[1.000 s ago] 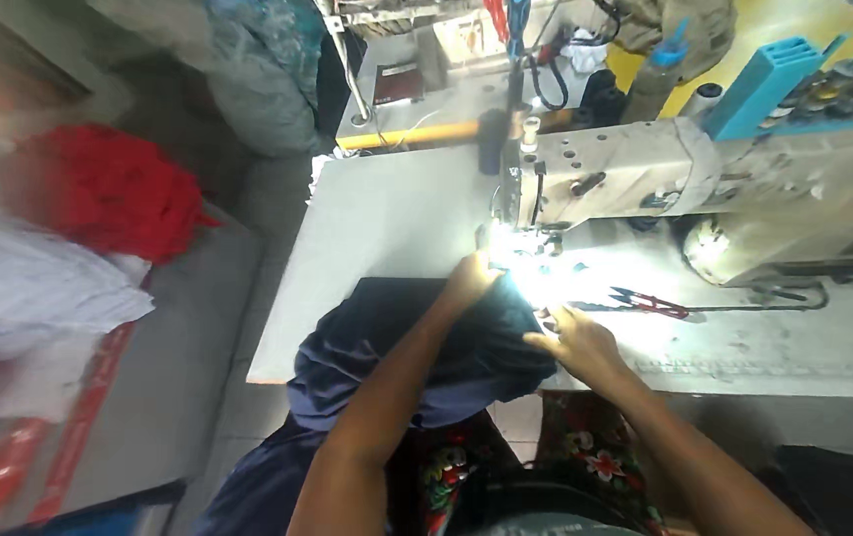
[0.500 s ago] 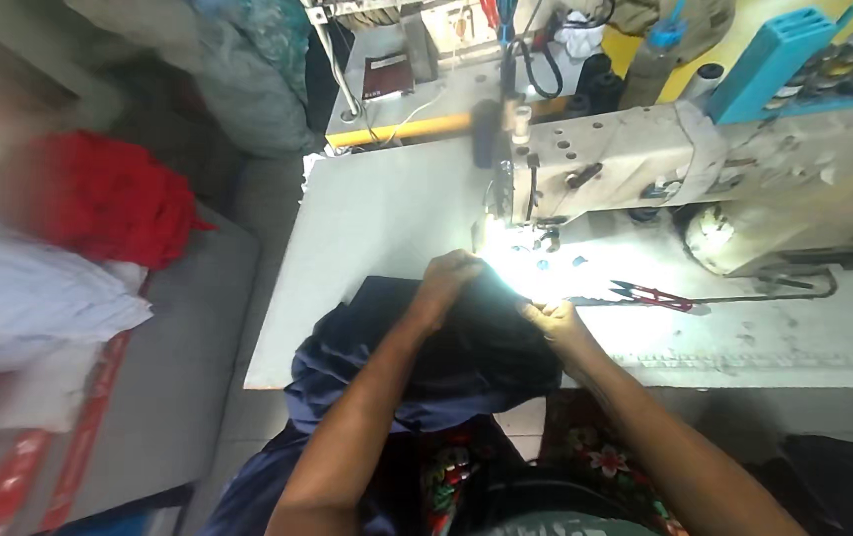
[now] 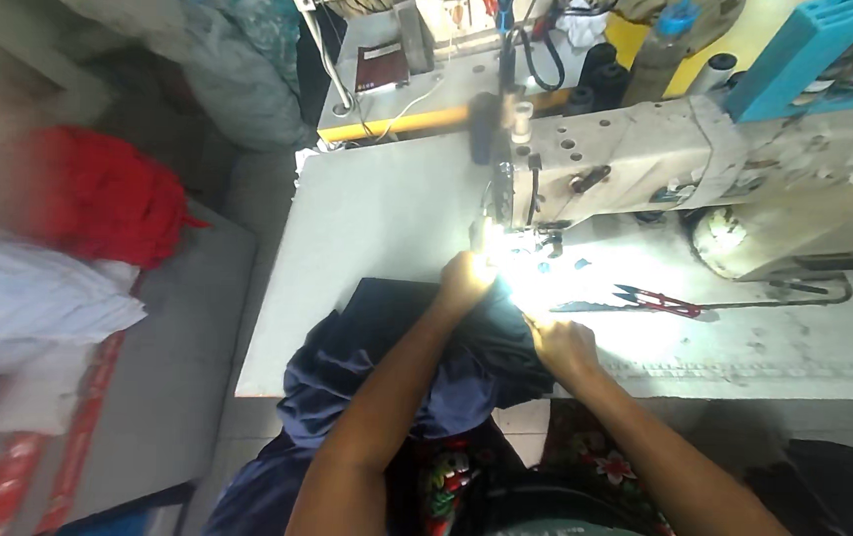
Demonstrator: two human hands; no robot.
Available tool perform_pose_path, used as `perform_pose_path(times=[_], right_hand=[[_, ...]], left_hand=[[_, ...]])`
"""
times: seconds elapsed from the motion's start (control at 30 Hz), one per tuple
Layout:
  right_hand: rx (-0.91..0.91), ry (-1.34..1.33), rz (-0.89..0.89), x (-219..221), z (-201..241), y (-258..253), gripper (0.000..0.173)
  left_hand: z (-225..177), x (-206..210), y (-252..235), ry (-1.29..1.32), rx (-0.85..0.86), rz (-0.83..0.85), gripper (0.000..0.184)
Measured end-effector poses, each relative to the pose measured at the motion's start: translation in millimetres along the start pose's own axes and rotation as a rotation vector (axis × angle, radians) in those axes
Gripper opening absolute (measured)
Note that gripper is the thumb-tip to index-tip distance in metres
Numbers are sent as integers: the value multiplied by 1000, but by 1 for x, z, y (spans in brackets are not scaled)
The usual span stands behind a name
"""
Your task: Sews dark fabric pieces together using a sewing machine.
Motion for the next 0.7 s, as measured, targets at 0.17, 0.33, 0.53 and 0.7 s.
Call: perform_pose_path(times=[0.17, 0.33, 0.53, 0.7], right_hand=[[13, 18, -103, -2, -4, -17, 27], [77, 69, -138, -1, -6, -25, 27], [-28, 146, -244, -2, 2, -24, 36], [-45, 195, -200, -1, 4, -22, 40]], left_hand=[[-3, -1, -21, -41, 9, -145, 37], [-16, -3, -28, -68, 207, -286, 42], [-6, 9, -41, -14, 246, -316, 41], [-14, 7, -37, -73, 240, -273, 39]])
Point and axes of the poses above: each hand's wrist, its own y-axis away from the middle knuckle, its own x-axis out of the palm, z = x × y, the point moved 8 cm from there along -y, towards the middle knuckle, and after that the axes turned 12 degrees about -x, right-handed, at the moved point
